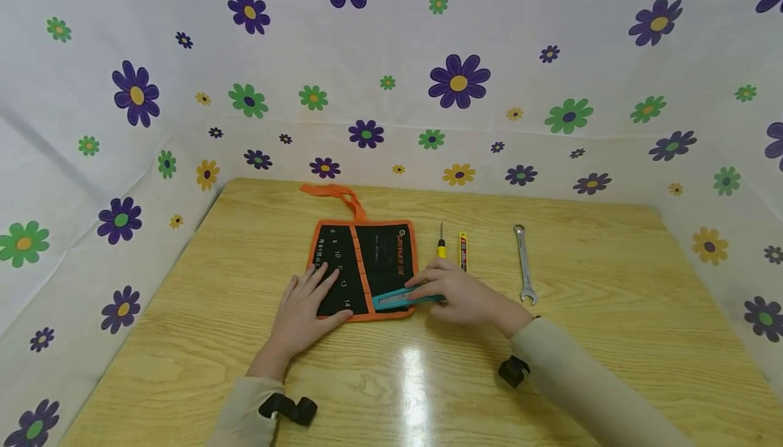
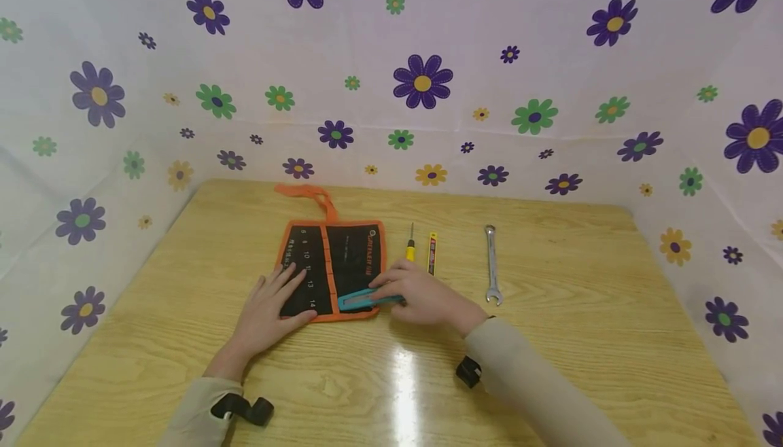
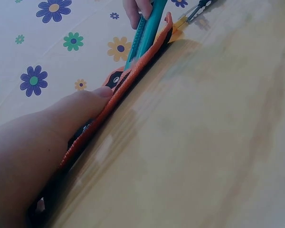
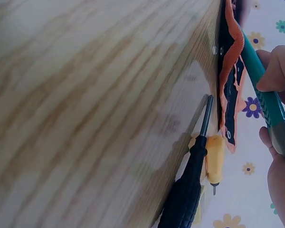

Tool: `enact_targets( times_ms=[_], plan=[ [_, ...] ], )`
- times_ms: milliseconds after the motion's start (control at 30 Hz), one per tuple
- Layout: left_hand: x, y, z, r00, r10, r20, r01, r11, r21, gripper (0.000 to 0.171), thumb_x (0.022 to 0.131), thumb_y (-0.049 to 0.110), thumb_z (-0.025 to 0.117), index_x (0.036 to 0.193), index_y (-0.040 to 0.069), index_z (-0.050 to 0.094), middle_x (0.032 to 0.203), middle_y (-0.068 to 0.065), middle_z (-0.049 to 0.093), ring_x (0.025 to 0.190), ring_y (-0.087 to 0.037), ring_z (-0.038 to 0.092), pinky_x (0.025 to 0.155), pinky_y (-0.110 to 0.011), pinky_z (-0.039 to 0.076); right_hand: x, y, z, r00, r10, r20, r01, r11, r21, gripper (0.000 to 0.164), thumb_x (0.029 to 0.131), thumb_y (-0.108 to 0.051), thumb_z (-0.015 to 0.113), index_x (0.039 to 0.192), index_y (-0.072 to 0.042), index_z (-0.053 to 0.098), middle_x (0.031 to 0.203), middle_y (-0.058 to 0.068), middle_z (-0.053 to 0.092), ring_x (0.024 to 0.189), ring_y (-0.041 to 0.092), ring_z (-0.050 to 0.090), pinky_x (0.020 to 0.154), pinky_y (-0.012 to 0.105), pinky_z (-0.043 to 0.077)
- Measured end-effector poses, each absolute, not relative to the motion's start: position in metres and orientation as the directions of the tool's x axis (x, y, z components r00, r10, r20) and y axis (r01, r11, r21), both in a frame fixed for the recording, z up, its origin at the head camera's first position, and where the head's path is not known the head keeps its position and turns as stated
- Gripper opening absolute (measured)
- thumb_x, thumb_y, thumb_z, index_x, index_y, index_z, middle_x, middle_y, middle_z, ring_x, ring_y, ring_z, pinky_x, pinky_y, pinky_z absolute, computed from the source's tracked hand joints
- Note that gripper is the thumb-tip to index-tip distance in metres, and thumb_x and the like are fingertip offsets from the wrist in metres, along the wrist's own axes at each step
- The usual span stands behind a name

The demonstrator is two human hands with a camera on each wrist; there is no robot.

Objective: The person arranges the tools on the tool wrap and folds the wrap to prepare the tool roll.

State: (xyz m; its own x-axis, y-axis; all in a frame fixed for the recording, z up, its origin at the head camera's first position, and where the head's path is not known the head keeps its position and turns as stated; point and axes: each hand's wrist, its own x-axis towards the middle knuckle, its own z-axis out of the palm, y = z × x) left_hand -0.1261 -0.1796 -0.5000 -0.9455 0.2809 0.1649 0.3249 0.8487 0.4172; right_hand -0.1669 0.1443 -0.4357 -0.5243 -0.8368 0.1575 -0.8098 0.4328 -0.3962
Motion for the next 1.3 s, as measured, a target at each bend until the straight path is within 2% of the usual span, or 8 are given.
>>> enact_targets(
  times_ms=[200, 600, 800, 1000, 1300],
  plan=[
    [-0.127, -0.179, -0.499, -0.946, 0.283, 0.158, 0.324, 0.849, 0.417, 0.085, 0.082, 0.067, 0.058, 0.151, 0.022, 0.033, 0.156, -0.007, 0.025, 0.144, -0.028, 0.014, 0.114, -0.052, 0.006, -0.167, 0.138, -0.436, -0.514, -0.847, 0.135, -0.812, 0.429, -0.396, 0.042, 0.08, -0.001, 0.059, 0.117, -0.016, 0.071, 0.128, -0.001, 0.059, 0.101, 0.015, 0.042, 0.084, 0.035, 0.037],
    [-0.126, -0.179, -0.498, -0.947, 0.283, 0.152, 0.321, 0.85, 0.418, 0.085, 0.083, 0.067, 0.057, 0.151, 0.022, 0.034, 0.155, -0.007, 0.025, 0.144, -0.029, 0.015, 0.114, -0.053, 0.007, -0.162, 0.127, -0.442, -0.544, -0.838, 0.042, -0.774, 0.482, -0.41, 0.043, 0.088, -0.005, 0.058, 0.128, -0.02, 0.064, 0.137, -0.003, 0.053, 0.098, 0.013, 0.038, 0.075, 0.029, 0.035],
    [-0.126, -0.179, -0.498, -0.949, 0.281, 0.146, 0.316, 0.851, 0.419, 0.085, 0.083, 0.067, 0.057, 0.151, 0.023, 0.033, 0.156, -0.007, 0.025, 0.144, -0.028, 0.014, 0.114, -0.053, 0.006, -0.161, 0.12, -0.442, -0.545, -0.838, 0.009, -0.751, 0.483, -0.45, 0.044, 0.09, -0.003, 0.055, 0.131, -0.018, 0.062, 0.139, 0.0, 0.05, 0.107, 0.017, 0.04, 0.084, 0.032, 0.041],
    [-0.126, -0.179, -0.497, -0.949, 0.28, 0.144, 0.315, 0.849, 0.424, 0.085, 0.083, 0.067, 0.057, 0.151, 0.022, 0.033, 0.156, -0.007, 0.025, 0.144, -0.028, 0.014, 0.114, -0.052, 0.006, -0.16, 0.116, -0.439, -0.564, -0.825, -0.024, -0.702, 0.495, -0.512, 0.046, 0.09, 0.002, 0.049, 0.132, -0.015, 0.06, 0.14, 0.001, 0.05, 0.114, 0.02, 0.04, 0.092, 0.038, 0.041],
    [-0.126, -0.179, -0.498, -0.95, 0.277, 0.147, 0.313, 0.853, 0.419, 0.085, 0.083, 0.067, 0.057, 0.151, 0.022, 0.034, 0.156, -0.007, 0.025, 0.144, -0.028, 0.014, 0.114, -0.053, 0.007, -0.162, 0.111, -0.44, -0.562, -0.826, -0.043, -0.676, 0.489, -0.551, 0.043, 0.089, 0.0, 0.053, 0.13, -0.012, 0.062, 0.139, 0.002, 0.051, 0.119, 0.022, 0.04, 0.098, 0.042, 0.038]
  ],
)
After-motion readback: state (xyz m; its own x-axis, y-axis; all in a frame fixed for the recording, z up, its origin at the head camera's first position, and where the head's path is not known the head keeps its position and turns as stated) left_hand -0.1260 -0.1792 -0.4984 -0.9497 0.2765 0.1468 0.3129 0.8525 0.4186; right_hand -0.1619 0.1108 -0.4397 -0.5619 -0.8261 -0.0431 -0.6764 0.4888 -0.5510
